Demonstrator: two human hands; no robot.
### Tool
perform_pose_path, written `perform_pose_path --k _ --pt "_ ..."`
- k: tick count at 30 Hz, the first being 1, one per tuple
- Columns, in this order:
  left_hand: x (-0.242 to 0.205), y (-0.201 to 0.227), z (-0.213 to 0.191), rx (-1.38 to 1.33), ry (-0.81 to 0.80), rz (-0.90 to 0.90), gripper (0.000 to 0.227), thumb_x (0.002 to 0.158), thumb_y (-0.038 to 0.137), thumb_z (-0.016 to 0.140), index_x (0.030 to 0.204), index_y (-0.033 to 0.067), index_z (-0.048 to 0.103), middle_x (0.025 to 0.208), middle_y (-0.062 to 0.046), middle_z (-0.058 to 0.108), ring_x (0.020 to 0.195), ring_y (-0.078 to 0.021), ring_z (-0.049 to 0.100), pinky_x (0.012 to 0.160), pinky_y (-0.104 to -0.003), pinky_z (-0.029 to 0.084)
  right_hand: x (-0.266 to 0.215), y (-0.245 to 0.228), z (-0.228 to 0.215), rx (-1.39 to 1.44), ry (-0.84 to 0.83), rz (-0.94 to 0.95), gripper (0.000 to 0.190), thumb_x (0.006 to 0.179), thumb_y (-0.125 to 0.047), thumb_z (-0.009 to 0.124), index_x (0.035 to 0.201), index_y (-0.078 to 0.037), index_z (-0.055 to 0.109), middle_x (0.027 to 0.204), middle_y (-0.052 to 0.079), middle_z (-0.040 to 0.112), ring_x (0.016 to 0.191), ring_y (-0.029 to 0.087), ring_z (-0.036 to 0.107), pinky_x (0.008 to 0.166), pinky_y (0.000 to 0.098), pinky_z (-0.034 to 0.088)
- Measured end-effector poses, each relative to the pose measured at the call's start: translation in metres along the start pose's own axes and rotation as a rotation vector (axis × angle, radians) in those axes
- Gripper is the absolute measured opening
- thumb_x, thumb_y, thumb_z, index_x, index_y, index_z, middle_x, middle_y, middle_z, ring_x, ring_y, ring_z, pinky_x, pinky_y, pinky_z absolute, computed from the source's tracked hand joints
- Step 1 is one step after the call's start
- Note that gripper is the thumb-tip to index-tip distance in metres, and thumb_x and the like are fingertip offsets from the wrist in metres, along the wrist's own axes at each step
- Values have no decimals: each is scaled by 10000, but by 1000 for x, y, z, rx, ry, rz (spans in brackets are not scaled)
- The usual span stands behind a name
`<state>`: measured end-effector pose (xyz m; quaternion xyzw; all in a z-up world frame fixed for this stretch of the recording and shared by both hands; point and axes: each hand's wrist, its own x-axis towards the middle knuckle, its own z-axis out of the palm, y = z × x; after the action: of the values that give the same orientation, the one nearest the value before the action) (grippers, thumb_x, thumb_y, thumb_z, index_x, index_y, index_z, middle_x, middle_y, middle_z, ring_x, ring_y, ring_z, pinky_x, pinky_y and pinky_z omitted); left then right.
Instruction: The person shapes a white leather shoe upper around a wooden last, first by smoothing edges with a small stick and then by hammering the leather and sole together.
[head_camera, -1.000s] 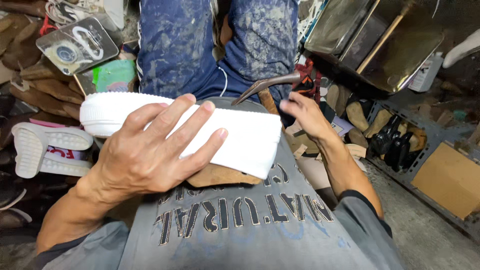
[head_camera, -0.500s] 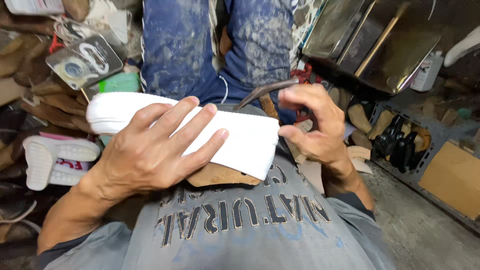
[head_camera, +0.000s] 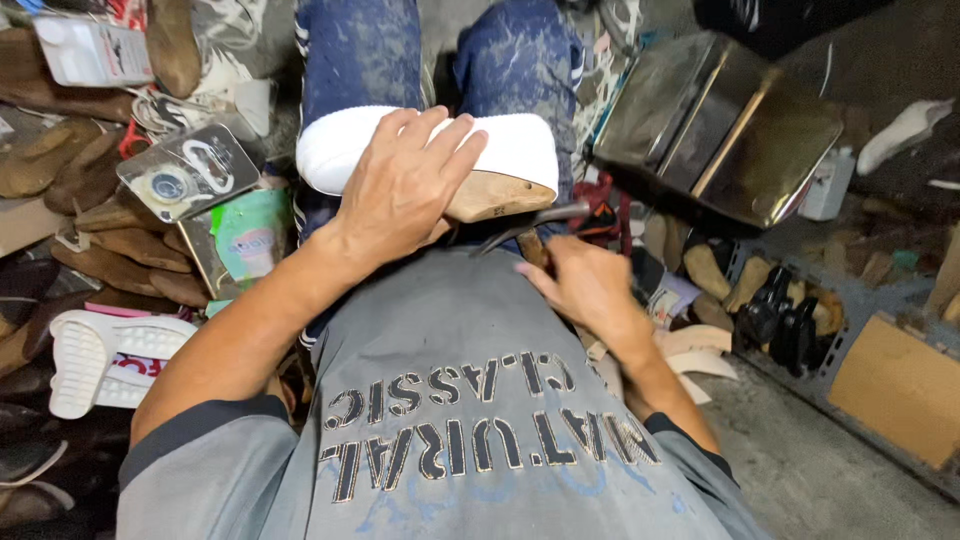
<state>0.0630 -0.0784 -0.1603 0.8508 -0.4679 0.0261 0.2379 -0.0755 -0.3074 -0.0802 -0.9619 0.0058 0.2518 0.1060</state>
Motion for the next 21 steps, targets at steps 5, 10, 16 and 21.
perform_pose_path --k 5,10,16,21 --pt "7 15 -24 55 72 38 573 753 165 716 1304 35 631 1271 -163 647 1179 -357 609 968 -466 461 -1 17 47 265 129 106 348 908 -411 743 789 -145 552 688 67 625 665 335 648 608 452 477" --pt "8 15 -56 27 36 103 427 883 113 602 1294 5 638 1315 -141 663 1189 -363 634 962 -459 473 2 28 29 394 315 60 247 895 -235 809 1023 -122 632 793 -19 655 713 143 635 728 312 510" --pt "5 38 -115 -398 111 170 840 1066 461 8 1272 -41 650 1318 -202 681 1277 -424 631 1043 -562 447 1 22 -3 1177 275 -64 675 942 -165 705 1500 4 364 1376 248 569 1152 234 637 1021 320 513" --pt "3 44 -139 -474 194 398 355 1101 137 351 1265 73 660 1293 -107 717 1245 -377 655 1125 -586 336 -20 -4 -29 1361 219 -484 1183 751 -521 808 1673 -233 123 1688 293 233 1375 423 582 1134 470 548"
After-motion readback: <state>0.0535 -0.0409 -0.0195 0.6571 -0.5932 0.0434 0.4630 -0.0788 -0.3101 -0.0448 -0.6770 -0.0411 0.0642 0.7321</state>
